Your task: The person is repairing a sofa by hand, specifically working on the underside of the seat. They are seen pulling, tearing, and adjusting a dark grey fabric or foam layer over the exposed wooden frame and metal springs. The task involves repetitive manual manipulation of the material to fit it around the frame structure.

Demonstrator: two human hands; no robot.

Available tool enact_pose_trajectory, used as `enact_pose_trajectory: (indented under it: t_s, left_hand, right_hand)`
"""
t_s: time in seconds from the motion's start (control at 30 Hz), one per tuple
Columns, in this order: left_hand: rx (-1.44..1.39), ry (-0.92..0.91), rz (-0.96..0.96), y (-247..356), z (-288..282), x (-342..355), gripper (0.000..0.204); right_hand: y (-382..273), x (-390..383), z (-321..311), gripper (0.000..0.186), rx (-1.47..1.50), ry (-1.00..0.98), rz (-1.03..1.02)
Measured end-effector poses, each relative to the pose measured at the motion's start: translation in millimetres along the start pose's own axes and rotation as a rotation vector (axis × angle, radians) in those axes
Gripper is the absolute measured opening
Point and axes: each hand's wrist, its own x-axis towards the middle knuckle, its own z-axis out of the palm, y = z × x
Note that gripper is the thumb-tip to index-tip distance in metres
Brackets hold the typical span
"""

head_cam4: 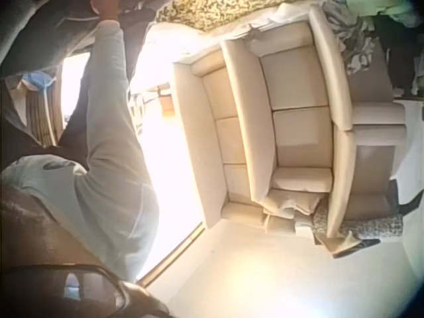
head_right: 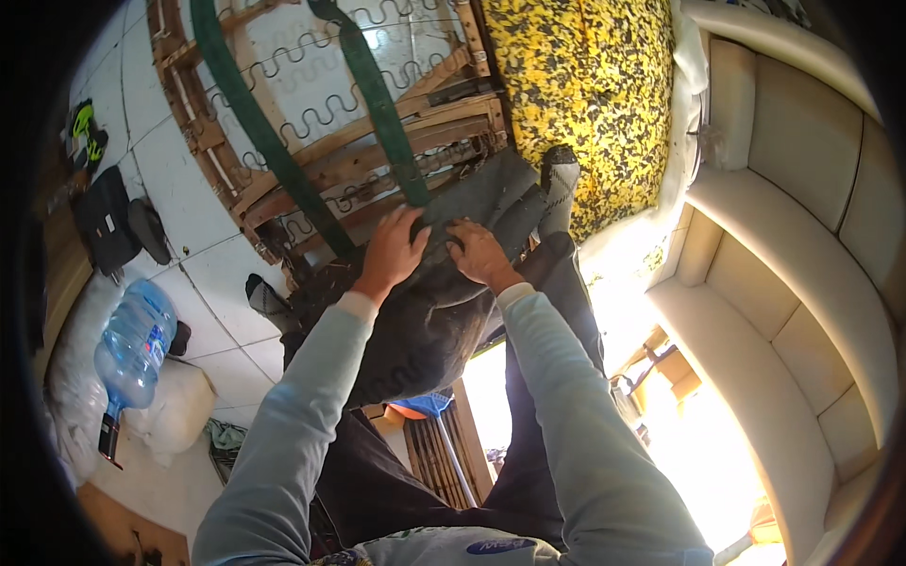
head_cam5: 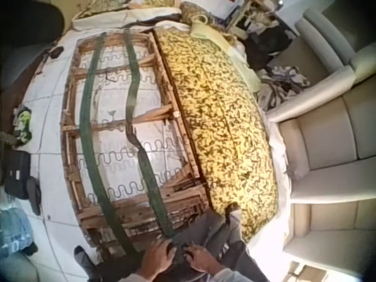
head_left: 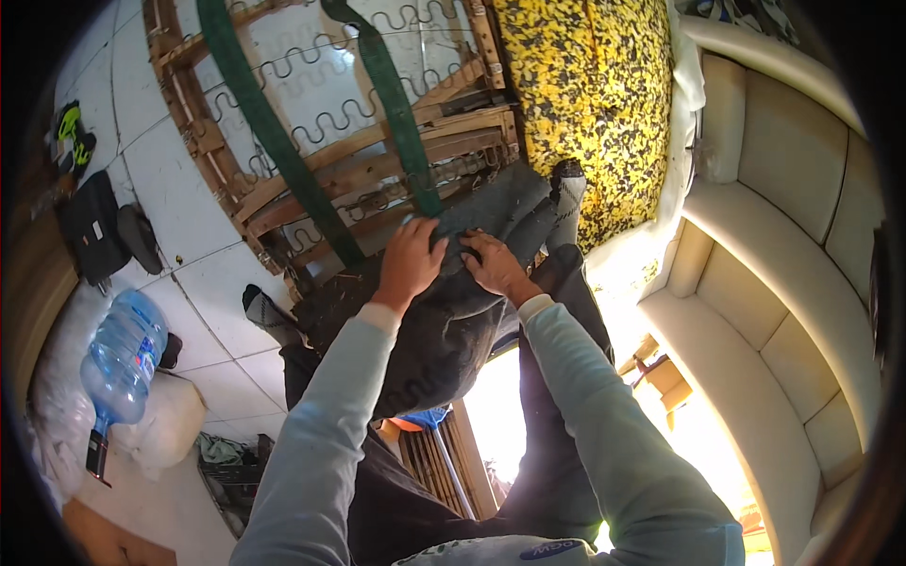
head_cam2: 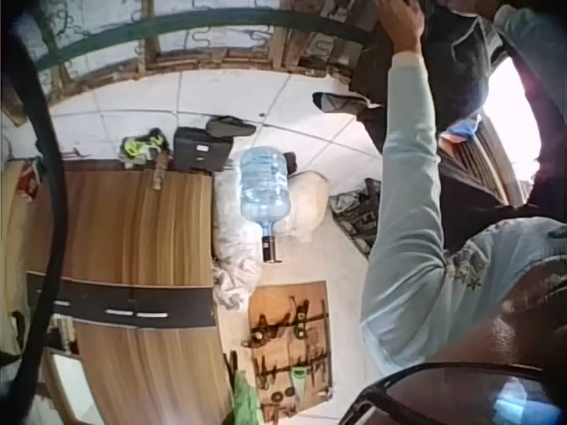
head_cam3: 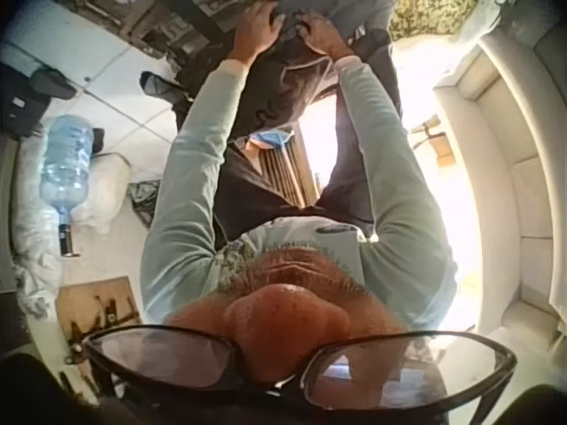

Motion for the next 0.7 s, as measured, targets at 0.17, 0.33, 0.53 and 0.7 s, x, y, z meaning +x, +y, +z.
enact_pose_trajectory:
  t_s: [0.17,0.33,0.53,0.7]
  left_hand:
    - [0.212,0.087,-0.152,0.4,70.1,49.1,0.064]
    - [0.274,-0.127,-0.289,41.9,74.1,54.9,0.069]
    - [0.324,-0.001,-0.187,58.8,75.6,43.5,0.049]
    - [0.364,0.005,-0.189,62.4,80.1,36.8,0.044]
  right_hand:
    - [-32.3,43.6,-46.9,0.02,0.066,0.511,0.12]
    - [0.8,107.9,-96.5,0.044,-0.647,0.395,0.476]
    - [1.6,154.7,-112.5,0.049,-0.238,-0.074,0.803]
    - [13.2,153.9,-105.6,0.038,-0.219,-0.049,0.838]
